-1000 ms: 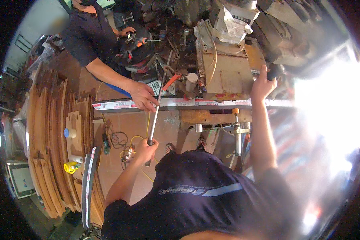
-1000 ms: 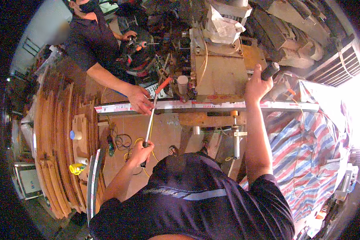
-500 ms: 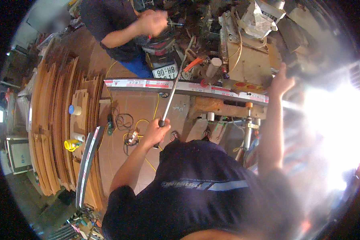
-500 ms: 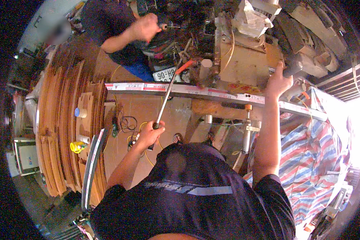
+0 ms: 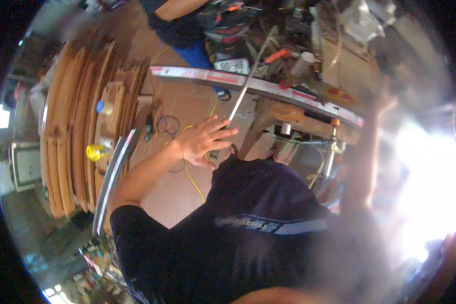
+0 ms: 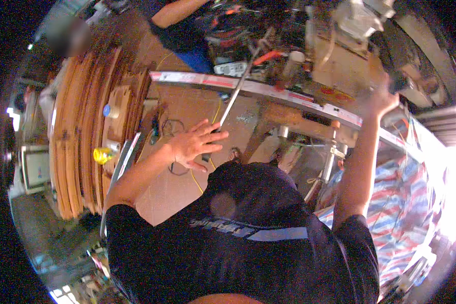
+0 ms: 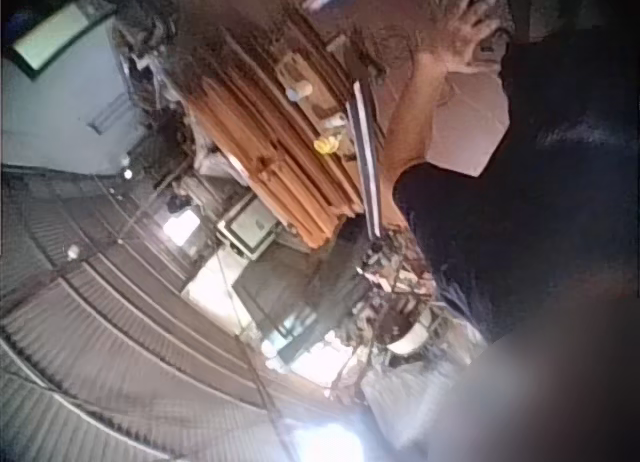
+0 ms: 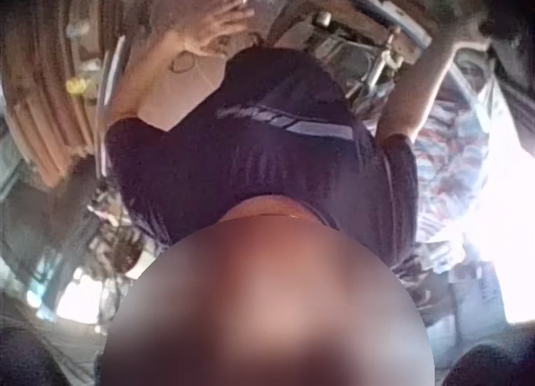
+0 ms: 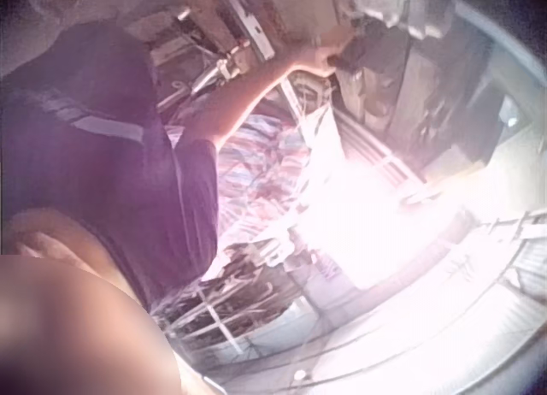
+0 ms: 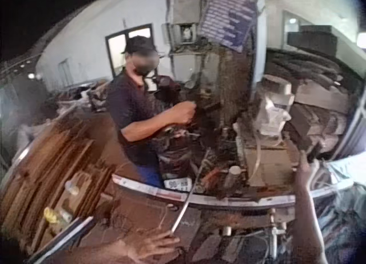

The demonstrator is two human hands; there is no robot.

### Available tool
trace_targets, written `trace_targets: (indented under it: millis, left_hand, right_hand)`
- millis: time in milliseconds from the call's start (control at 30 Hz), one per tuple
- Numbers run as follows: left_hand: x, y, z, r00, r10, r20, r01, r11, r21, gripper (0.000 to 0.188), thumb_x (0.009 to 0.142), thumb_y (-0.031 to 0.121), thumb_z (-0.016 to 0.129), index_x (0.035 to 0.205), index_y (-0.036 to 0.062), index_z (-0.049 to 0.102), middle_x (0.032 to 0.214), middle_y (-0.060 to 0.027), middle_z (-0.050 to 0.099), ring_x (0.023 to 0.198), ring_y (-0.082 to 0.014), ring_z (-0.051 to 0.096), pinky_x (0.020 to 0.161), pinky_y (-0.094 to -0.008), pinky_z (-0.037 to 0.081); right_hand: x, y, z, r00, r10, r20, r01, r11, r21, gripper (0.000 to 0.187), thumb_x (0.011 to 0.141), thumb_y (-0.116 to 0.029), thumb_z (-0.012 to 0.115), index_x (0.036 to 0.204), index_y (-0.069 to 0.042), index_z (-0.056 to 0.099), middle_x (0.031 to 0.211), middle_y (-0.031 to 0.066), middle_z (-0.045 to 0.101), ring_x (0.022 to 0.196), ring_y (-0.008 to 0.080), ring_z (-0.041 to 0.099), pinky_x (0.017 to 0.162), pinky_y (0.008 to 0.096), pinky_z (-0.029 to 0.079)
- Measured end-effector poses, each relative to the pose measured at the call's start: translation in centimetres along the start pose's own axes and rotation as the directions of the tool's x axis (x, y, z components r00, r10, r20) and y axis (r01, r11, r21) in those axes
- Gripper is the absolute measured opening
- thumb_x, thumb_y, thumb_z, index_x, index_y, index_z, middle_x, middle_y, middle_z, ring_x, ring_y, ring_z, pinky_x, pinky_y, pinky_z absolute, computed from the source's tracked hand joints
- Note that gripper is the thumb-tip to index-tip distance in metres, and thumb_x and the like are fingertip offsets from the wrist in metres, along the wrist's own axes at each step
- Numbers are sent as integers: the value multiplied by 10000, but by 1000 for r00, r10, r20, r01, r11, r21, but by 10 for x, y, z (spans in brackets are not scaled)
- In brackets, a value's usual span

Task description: The person uses a long metal bar to turn a crank on a large machine while a coworker uses a power tool on the same machine. The person repeatedly rotates the crank and adjusts their grip on the bar.

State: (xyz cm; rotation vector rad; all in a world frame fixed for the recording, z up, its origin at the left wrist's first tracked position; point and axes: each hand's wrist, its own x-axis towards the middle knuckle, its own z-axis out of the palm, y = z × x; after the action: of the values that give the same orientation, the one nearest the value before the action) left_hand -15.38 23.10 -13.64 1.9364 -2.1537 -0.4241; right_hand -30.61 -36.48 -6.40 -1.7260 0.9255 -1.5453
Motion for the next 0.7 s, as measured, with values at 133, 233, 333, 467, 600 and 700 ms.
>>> trace_targets:
  millis: [133, 233, 333, 467, 600, 700]
  left_hand:
    - [29, -23, 3, 974, 217, 62, -220, 974, 60, 749, 678, 647, 918, 1149, 94, 733, 1502, -137, 576, 1588, -398, 371, 1352, -624, 233]
    - [41, -32, 2, 953, 286, 98, -292, 955, 46, 706, 676, 678, 895, 1017, 80, 736, 1247, -119, 657, 1441, -373, 513, 1337, -614, 275]
    - [46, -34, 1, 932, 360, 46, -361, 933, 7, 677, 659, 675, 901, 949, 93, 712, 1130, -116, 657, 1281, -350, 584, 1311, -616, 319]
    - [50, -36, -3, 928, 372, 21, -371, 928, -22, 583, 643, 569, 925, 903, 100, 695, 1089, -97, 654, 1244, -344, 601, 1293, -622, 352]
    - [57, -40, -20, 904, 394, -166, -398, 917, 7, 420, 668, 403, 920, 802, 106, 654, 976, -69, 631, 1131, -320, 641, 1251, -615, 410]
    - [64, -36, -40, 878, 345, -333, -369, 930, -9, 350, 700, 253, 926, 716, 114, 606, 894, -64, 625, 1038, -297, 670, 1201, -600, 469]
  right_hand:
    - [4, 5, -3, 986, -155, -58, 152, 987, -51, 344, 958, -291, 868, 957, 44, 789, 885, 95, 798, 764, 145, 651, 757, 386, 559]
    - [1, 8, -2, 1000, 0, -9, 1, 996, 89, 337, 964, -278, 865, 832, -11, 707, 724, -3, 657, 678, 101, 530, 644, 349, 477]
    - [-3, 6, 0, 999, -47, -25, 51, 982, 183, 353, 969, -244, 855, 774, -35, 648, 676, -42, 577, 649, 79, 475, 603, 319, 424]
    - [-3, -2, 1, 996, 79, -37, -74, 992, 100, 301, 970, -220, 841, 809, -8, 700, 720, -13, 653, 665, 83, 526, 622, 319, 453]
    - [3, -11, 1, 999, -14, -53, 23, 982, 186, 297, 963, -237, 837, 916, 45, 760, 775, 31, 737, 706, 109, 602, 697, 337, 528]
    - [7, -20, -2, 998, -5, -67, 9, 998, 57, 308, 957, -251, 837, 896, 37, 748, 761, 35, 726, 697, 113, 597, 691, 345, 525]
